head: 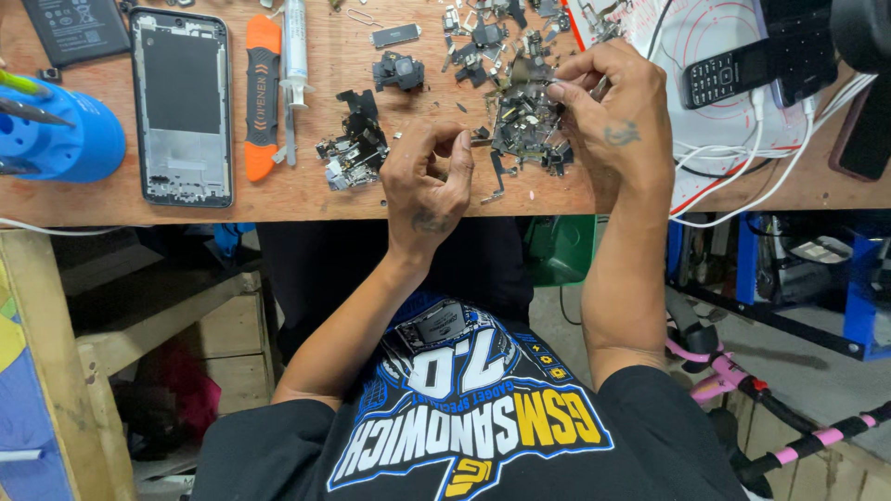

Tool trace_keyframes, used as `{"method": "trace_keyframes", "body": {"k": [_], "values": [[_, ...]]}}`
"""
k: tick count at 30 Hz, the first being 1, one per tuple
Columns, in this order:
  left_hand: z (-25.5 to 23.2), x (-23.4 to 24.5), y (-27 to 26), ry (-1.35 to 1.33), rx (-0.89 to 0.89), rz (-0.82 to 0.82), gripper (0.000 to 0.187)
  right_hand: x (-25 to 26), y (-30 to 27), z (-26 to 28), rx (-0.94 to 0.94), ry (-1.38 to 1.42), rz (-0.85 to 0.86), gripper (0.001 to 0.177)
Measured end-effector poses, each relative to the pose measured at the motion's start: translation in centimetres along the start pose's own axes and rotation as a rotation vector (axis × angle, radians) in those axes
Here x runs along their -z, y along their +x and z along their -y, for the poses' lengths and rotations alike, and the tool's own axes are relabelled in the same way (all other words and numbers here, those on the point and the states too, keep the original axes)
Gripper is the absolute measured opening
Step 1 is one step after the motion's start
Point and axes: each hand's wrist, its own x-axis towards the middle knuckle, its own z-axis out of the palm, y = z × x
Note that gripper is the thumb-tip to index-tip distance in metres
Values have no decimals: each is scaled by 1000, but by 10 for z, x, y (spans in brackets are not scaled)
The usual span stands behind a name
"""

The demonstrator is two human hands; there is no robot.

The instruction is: The person sits at a cluttered workbench and sorts through a pile of small electronic components and phone parts. They pick up individual pieces, inspect them, and place them into a small container or back onto the table.

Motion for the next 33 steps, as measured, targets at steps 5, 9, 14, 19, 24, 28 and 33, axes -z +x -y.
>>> {"method": "trace_keyframes", "body": {"k": [5, 9, 14, 19, 24, 28, 33], "values": [[-1, -1, 1, 13, 22, 27, 9, 14, -17, 16, 106, 116, -66, 16], [-5, -1, -2, -220, 110, 146, 25, 9, -38, 37, 336, 101, -238, 18], [-13, -8, -9, -541, 278, 255, 31, -4, -57, 50, 370, 99, -271, 21], [-14, -8, -12, -676, 348, 293, 33, -8, -67, 45, 316, 232, -250, 25], [-17, 1, -16, -541, 227, 333, 37, -13, -73, 47, 179, 750, -125, 38], [-21, 3, -18, -508, 192, 358, 36, -21, -75, 48, 16, 786, -138, 37], [-20, 3, -17, -658, 337, 302, 31, -24, -81, 42, -64, 735, -91, 24]]}}
